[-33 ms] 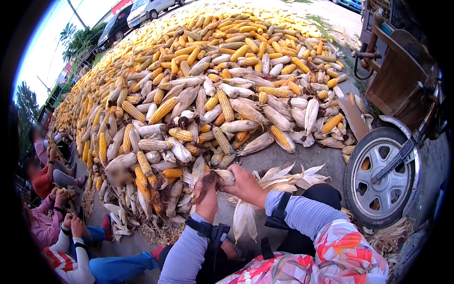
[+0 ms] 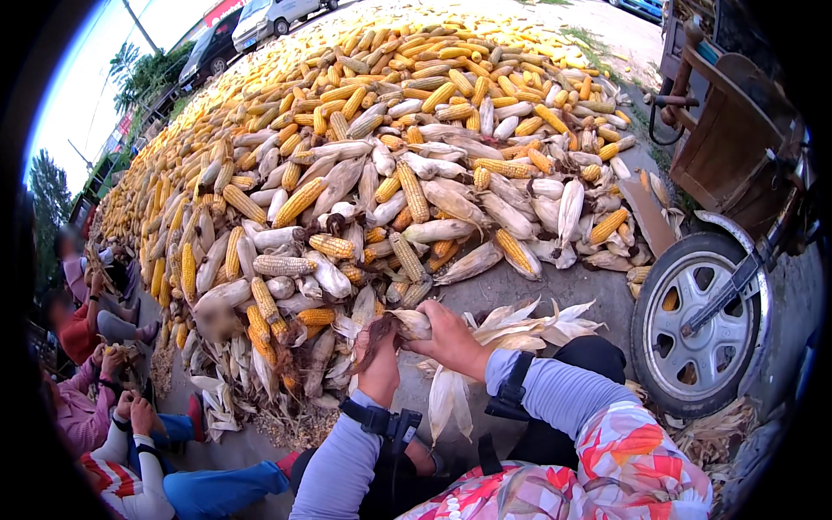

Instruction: The person sits on the ground next to a large pile of corn and shucks the cobs by hand. They pull back the husks to reveal the kernels and then discard the husks onto the ground.

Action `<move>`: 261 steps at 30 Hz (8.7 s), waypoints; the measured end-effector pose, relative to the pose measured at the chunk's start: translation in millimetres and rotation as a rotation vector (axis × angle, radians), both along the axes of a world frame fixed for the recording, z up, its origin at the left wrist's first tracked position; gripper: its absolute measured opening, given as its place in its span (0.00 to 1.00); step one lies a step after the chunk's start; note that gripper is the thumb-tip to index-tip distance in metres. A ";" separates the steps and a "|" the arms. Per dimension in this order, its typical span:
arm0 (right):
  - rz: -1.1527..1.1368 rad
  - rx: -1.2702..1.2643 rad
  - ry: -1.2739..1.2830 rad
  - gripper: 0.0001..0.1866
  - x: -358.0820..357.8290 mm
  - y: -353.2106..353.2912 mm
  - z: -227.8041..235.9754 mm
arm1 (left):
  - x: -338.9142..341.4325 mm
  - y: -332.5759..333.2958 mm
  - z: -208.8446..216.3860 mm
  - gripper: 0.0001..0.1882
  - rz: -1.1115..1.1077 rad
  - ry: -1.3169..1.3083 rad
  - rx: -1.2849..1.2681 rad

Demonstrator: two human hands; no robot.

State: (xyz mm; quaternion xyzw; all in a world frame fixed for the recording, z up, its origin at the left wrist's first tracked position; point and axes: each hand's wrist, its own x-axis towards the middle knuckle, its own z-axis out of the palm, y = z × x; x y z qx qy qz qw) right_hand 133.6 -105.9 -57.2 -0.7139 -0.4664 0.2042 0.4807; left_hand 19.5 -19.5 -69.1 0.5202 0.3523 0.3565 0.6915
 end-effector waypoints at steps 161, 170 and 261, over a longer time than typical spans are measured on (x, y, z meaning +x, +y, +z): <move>0.200 -0.006 -0.035 0.43 5.8 8.6 -17.0 | -8.5 18.7 26.3 0.14 0.198 -0.212 -0.491; 0.179 0.179 0.462 0.43 9.0 9.2 -17.6 | -9.5 17.1 32.5 0.15 -0.001 -0.288 -0.559; -0.060 0.425 0.836 0.26 64.4 -9.4 -7.2 | -10.3 -13.7 15.6 0.48 -0.358 0.747 0.666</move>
